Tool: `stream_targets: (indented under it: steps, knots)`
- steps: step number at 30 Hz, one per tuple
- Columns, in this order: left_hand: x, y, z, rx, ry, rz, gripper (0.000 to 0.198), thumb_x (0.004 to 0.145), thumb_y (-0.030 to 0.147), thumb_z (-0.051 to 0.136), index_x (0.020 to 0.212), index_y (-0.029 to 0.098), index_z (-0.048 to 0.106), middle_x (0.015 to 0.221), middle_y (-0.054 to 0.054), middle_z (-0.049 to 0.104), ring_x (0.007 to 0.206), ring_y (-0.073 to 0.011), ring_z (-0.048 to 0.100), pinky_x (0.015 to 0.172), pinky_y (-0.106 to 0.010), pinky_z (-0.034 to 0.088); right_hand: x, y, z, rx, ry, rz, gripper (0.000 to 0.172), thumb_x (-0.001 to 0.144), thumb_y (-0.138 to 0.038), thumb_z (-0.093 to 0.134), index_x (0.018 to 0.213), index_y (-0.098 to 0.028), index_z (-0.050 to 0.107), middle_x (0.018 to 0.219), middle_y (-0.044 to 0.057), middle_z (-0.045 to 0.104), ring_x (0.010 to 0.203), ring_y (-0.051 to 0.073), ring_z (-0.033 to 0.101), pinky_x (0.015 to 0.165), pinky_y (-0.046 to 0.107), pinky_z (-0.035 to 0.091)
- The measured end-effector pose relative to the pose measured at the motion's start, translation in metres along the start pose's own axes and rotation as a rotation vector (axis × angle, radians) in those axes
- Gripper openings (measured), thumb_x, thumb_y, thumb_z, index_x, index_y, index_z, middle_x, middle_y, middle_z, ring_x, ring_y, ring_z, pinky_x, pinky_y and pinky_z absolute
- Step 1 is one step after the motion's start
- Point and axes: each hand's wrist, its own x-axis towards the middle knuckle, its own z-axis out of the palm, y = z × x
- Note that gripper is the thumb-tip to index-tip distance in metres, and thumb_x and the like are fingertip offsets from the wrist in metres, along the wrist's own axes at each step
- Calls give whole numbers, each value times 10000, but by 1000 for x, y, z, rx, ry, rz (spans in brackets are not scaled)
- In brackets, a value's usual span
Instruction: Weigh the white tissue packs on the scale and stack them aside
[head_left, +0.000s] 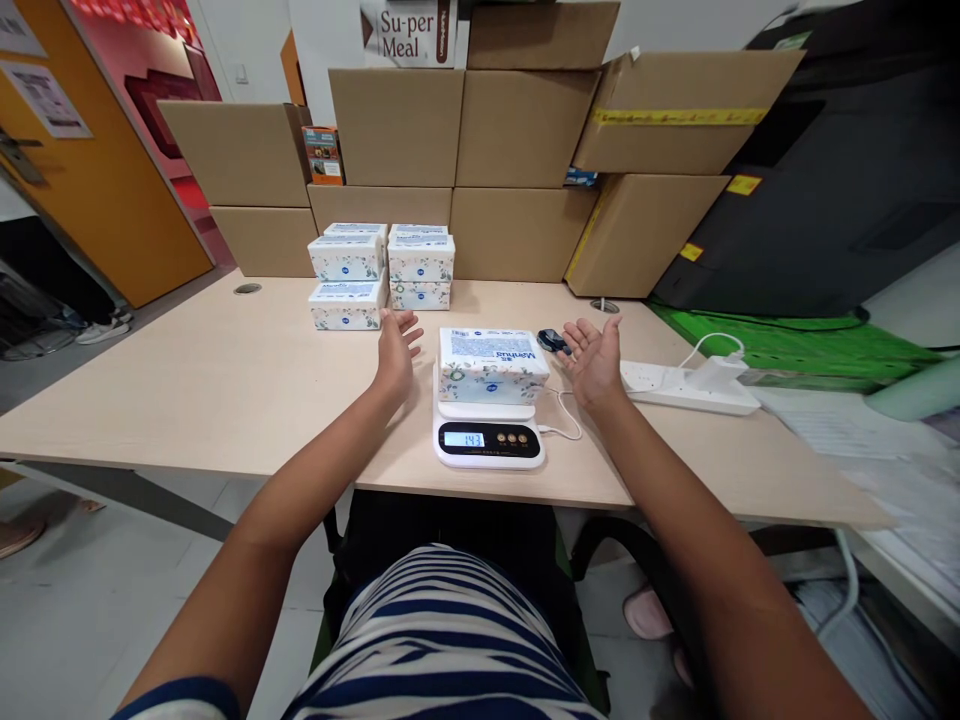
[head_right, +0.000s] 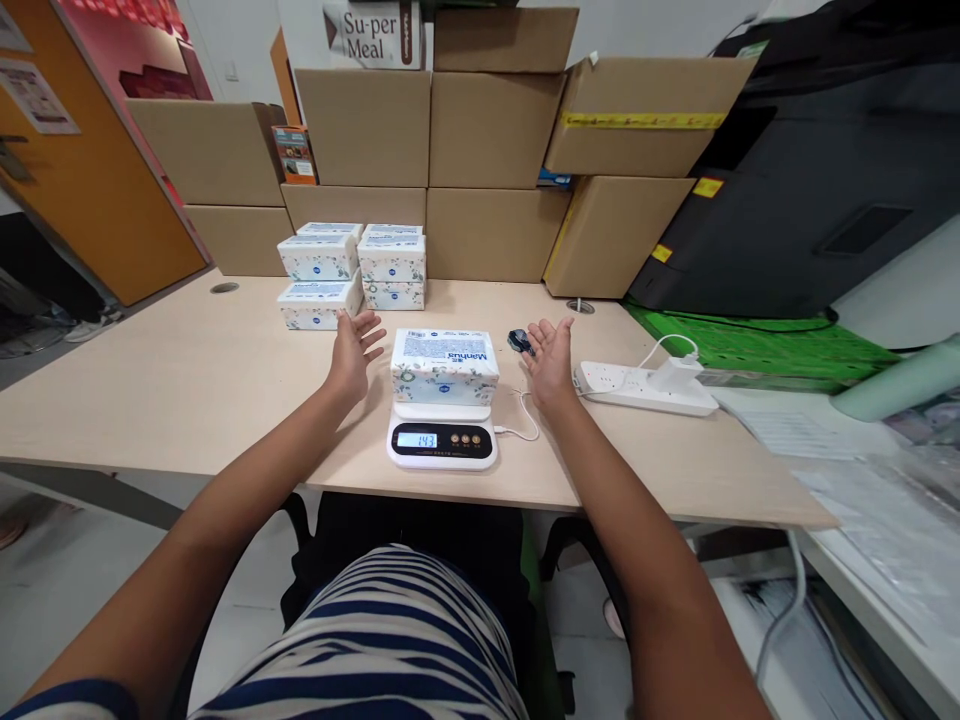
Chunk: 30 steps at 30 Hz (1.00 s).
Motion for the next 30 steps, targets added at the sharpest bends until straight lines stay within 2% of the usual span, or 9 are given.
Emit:
stream_targets:
  steps: [5,9,20,30]
  knots:
    - [0,0,0,11,-3,6,614,1163,577,219,1220,242,730,1527,-129,695,1448,-313,651,1199,-470,513,0,1,1,-12,-3,-8,855,1008,-863,206,1492,-297,627,1687,136,560,1630,259,457,1337,562,343]
    - [0,0,0,-6,7,9,594,1162,575,244,1165,235,731,1507,-137,703,1427,-312,666,1184,-462,520,-4,-2,6,-2,8,12,841,1030,-833,178,1504,-286,608,1710,135,536,1627,238,462,1341,534,341]
    - [1,-2,-2,-5,17,4,581,1154,597,266,1162,251,733,1495,-123,715,1452,-309,649,1187,-453,526,-3,1,8,1,11,-6,831,1010,-857,209,1444,-303,650,1682,137,570,1622,259,475,1335,572,341]
    - [-2,3,0,3,19,-5,583,1164,568,237,1169,244,721,1518,-122,695,1461,-307,640,1217,-464,505,-13,-12,12,-4,17,36,827,1060,-795,156,1528,-268,589,1725,138,524,1635,223,458,1355,517,324]
